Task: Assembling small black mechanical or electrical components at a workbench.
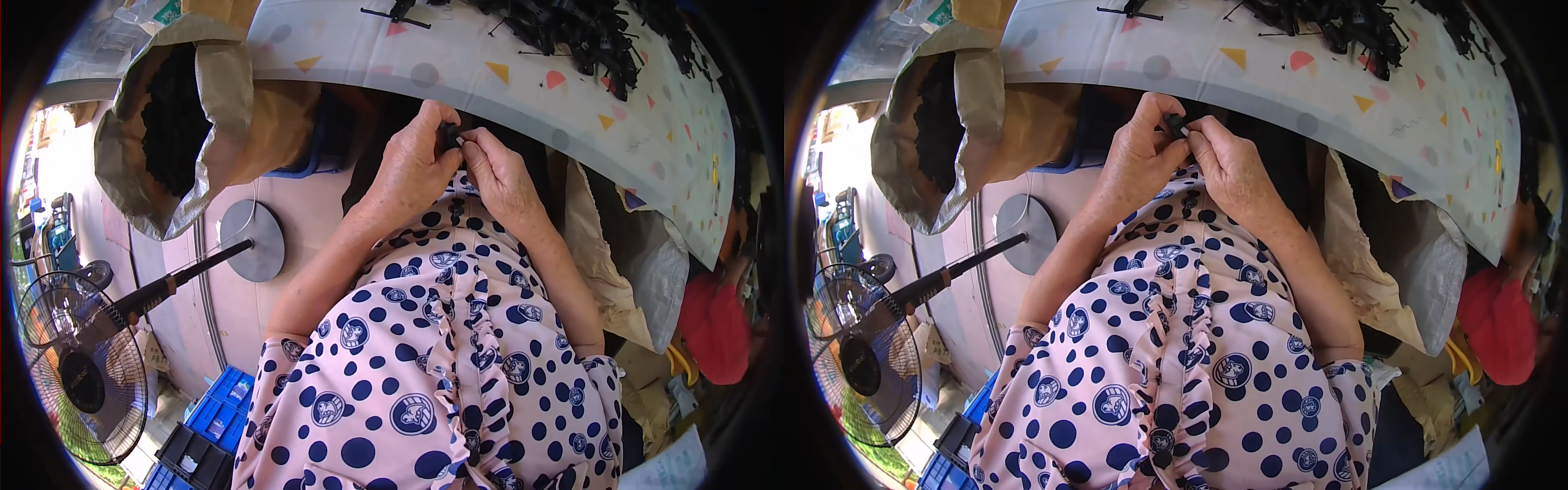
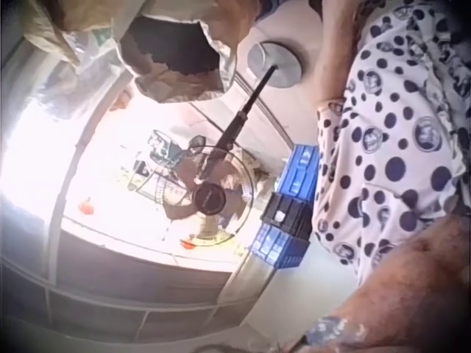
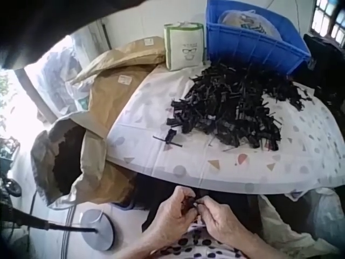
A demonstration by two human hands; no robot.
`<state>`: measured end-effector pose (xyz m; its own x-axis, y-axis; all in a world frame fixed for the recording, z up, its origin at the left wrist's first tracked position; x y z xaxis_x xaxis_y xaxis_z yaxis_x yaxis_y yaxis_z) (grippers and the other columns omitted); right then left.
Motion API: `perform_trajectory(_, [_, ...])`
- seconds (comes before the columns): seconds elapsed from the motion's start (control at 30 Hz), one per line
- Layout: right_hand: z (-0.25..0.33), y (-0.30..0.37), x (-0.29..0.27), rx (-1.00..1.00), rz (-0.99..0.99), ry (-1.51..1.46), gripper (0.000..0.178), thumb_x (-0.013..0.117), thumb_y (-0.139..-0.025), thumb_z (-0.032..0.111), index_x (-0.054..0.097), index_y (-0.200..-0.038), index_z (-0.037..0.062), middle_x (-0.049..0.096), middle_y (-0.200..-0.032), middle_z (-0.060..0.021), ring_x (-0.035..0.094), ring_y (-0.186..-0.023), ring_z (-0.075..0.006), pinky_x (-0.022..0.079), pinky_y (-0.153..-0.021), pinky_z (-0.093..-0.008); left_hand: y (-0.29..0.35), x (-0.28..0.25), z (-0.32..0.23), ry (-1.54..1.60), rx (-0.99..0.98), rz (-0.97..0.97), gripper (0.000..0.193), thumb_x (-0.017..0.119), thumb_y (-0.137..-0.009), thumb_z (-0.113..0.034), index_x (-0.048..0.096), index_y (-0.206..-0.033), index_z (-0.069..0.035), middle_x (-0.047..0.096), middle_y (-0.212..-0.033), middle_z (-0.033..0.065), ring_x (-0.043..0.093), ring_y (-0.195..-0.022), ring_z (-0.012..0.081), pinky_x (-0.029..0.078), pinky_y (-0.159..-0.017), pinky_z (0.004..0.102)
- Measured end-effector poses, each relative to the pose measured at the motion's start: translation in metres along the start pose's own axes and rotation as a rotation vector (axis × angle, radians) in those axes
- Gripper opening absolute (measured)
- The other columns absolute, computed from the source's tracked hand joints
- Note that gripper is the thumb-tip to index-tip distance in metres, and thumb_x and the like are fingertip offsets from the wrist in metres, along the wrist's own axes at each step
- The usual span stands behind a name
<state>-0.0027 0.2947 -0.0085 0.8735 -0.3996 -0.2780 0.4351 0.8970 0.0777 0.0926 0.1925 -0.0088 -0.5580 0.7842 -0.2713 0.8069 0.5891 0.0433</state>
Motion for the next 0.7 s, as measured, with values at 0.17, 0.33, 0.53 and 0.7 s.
perform_trajectory(0.17, [-0.005,-0.001,0.005,-0.037,-0.044,0.01,0.019,0.045,-0.099,0.016,0.053,-0.098,-0.0007,0.044,-0.061,-0.0037,0.04,-0.055,-0.0101,0.036,-0.051,-0.0257,0.0,0.001,-0.002,-0.128,0.012,0.021,0.031,0.058,-0.076,0.004,0.046,-0.103,-0.003,0.059,-0.087,0.0189,0.059,-0.075,0.0372,0.048,-0.068,0.0402])
perform_trajectory(0.33, [-0.012,-0.005,0.007,-0.019,-0.072,0.046,0.016,0.047,-0.098,0.015,0.054,-0.098,-0.0002,0.049,-0.063,-0.0058,0.043,-0.055,-0.0121,0.039,-0.053,-0.0264,-0.001,0.004,-0.007,-0.348,0.105,-0.043,0.033,0.056,-0.075,0.005,0.046,-0.105,-0.004,0.058,-0.099,0.0194,0.059,-0.08,0.0412,0.047,-0.068,0.0467])
perform_trajectory(0.53, [-0.021,-0.002,0.009,-0.003,-0.112,-0.003,0.014,0.048,-0.098,0.014,0.055,-0.099,0.0017,0.051,-0.066,-0.0065,0.045,-0.058,-0.0118,0.042,-0.055,-0.0258,-0.002,0.01,-0.003,-0.362,0.125,-0.048,0.032,0.056,-0.075,0.005,0.048,-0.104,-0.004,0.058,-0.099,0.0188,0.06,-0.078,0.0405,0.049,-0.067,0.045])
perform_trajectory(0.7, [-0.027,0.0,0.01,-0.007,-0.136,-0.032,0.015,0.049,-0.098,0.015,0.055,-0.101,0.0017,0.05,-0.066,-0.006,0.045,-0.058,-0.0107,0.041,-0.055,-0.0253,0.0,0.014,0.0,-0.343,0.111,-0.069,0.03,0.057,-0.075,0.005,0.05,-0.103,-0.004,0.057,-0.097,0.0183,0.06,-0.075,0.0385,0.049,-0.065,0.0418])
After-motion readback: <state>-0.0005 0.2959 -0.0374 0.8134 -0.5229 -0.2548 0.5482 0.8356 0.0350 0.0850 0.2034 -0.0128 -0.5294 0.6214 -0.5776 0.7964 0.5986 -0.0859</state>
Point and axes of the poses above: each hand's wrist, its own y-axis away from the middle knuckle, its own x-axis out of the palm, z = x × y, the point moved 3 cm from there along -y, towards the middle knuckle
